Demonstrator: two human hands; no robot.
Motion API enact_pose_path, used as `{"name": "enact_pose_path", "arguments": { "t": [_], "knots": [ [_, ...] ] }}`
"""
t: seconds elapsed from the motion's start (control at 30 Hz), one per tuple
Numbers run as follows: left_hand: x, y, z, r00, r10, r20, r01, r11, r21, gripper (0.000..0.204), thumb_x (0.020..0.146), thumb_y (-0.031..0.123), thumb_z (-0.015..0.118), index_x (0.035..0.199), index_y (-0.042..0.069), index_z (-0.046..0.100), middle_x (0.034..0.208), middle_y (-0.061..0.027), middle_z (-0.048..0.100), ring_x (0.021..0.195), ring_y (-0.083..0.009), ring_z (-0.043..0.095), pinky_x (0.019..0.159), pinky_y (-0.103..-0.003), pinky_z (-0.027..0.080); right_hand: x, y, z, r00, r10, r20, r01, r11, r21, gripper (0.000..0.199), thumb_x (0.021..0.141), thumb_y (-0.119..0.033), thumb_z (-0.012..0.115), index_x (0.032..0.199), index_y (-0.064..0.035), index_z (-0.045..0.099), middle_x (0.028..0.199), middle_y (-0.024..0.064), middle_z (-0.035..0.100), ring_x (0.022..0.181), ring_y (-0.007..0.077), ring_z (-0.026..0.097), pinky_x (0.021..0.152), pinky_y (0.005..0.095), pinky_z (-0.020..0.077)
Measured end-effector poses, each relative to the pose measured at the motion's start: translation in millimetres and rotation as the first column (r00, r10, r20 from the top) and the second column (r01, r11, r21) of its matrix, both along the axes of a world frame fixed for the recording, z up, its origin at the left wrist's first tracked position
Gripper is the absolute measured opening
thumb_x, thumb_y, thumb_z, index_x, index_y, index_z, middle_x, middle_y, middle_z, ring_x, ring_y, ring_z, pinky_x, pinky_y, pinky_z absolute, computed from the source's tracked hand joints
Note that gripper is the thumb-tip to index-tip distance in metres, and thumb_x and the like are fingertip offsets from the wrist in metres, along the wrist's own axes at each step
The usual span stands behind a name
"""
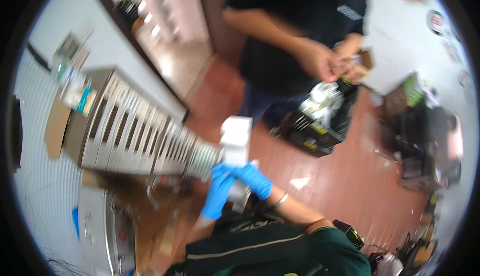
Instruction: The person is folding a long strip of labels and stacking them by hand at a desk. They also use a pen to write on a document at the start of the task.
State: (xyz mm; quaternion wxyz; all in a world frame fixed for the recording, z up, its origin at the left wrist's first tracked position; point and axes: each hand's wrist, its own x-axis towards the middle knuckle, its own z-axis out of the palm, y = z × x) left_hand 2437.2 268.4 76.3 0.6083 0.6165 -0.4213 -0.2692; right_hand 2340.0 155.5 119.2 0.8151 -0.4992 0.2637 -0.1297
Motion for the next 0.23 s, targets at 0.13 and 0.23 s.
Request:
{"name": "enact_pose_path", "arguments": {
  "t": [0.13,0.23],
  "knots": [
    [-9,-20,-27,0.988,-0.001,0.156,-0.037,0.969,0.243,0.056,0.082,0.009,0.066,0.134,0.008,0.046,0.13,-0.0165,0.051,0.117,-0.0336,0.051,0.098,-0.041,0.042,1,-20,-20,0.998,-0.067,-0.01,0.068,0.996,0.06,0.039,0.098,-0.024,0.053,0.128,0.0015,0.052,0.119,0.0113,0.061,0.105,0.0171,0.059,0.091,0.0309,0.0483],
    [-18,0,-75,0.959,0.026,0.283,-0.165,0.862,0.479,0.076,0.08,0.031,0.072,0.144,0.012,0.036,0.145,-0.0172,0.037,0.135,-0.0388,0.031,0.111,-0.048,0.026,-1,-83,-250,0.97,0.027,0.242,-0.157,0.829,0.537,0.051,0.097,-0.026,0.053,0.14,-0.0018,0.038,0.134,0.0179,0.05,0.116,0.0306,0.056,0.096,0.0377,0.0482]
  ]
}}
